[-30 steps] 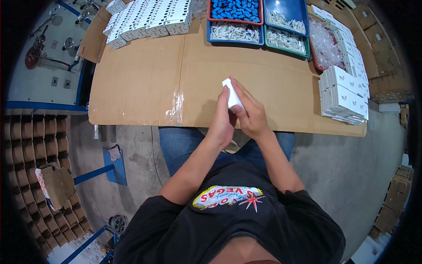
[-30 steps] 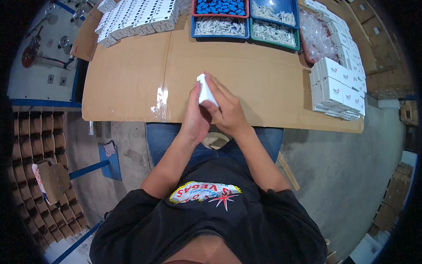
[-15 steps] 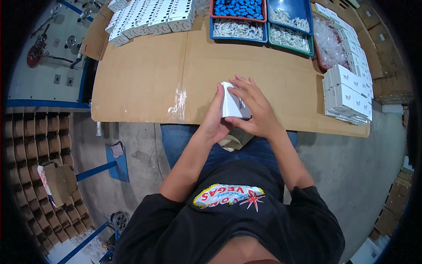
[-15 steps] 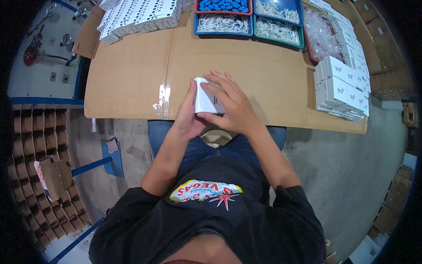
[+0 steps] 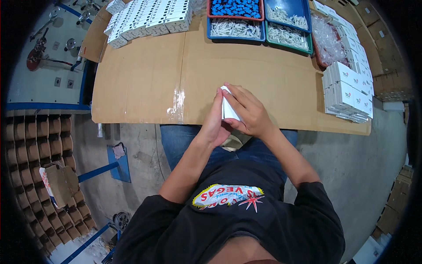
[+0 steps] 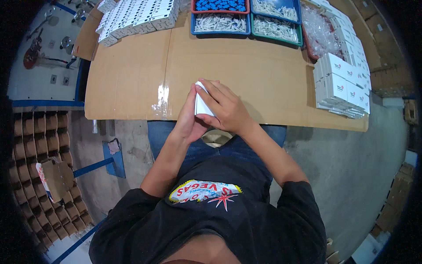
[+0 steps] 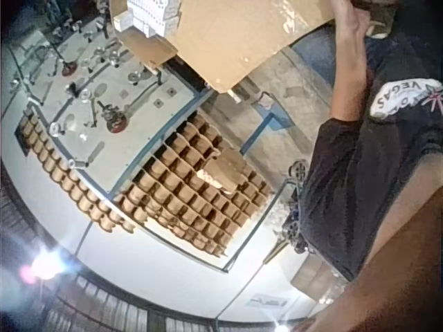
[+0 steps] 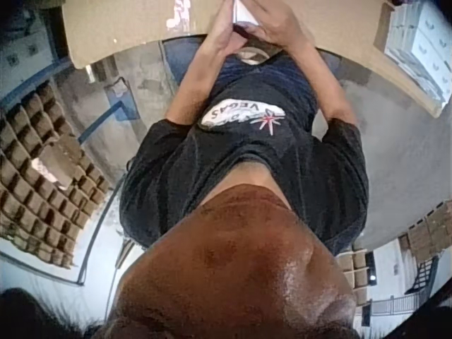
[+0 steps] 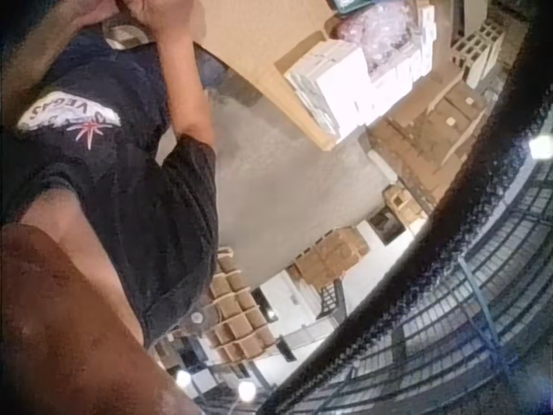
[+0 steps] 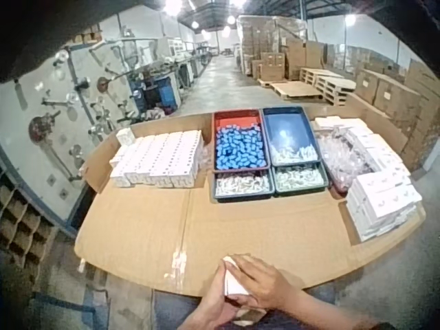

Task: The person assembles small electrical components by hand. They open a white cardboard box, place a plastic bag containing a white component inside, add several white plastic pins, and insert a blue plastic piece. The person then closes the box and places it on a stack of similar boxes.

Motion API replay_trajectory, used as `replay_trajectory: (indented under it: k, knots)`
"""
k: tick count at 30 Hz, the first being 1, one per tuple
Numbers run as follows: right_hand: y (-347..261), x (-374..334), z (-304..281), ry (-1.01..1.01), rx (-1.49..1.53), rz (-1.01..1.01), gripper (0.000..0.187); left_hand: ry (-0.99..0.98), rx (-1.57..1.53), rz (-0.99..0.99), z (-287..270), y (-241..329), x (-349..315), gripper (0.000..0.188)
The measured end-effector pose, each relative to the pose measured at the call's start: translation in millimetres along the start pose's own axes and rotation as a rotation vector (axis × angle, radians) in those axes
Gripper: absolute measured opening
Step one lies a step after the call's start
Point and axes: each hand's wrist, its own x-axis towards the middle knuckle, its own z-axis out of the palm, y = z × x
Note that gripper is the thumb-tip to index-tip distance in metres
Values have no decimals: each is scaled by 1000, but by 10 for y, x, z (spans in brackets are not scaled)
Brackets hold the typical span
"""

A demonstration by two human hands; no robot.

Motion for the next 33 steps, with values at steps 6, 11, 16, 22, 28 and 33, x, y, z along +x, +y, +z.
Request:
replay_trajectory:
  k: [6, 11, 16, 22, 28, 33]
  knots:
    - [7, 3, -109, -175, 233, 141, 69, 0, 32, -42, -83, 9, 14, 70]
    - [-71, -47, -72, -207, 239, 251, 69, 50, 95, 18, 68, 17, -36, 77]
    - [-86, -17, -140, -286, 256, 314, 69, 37, 76, 25, 2, 13, -40, 71]
    - [-42, -7, -153, -72, 411, 429, 68, -5, 15, 12, -64, 106, 46, 65]
    - [27, -151, -62, -4, 664, 559, 38, 3, -240, -86, -169, 155, 77, 62]
    - [38, -168, -52, -51, 728, 615, 31, 54, -253, -97, -97, 154, 45, 65]
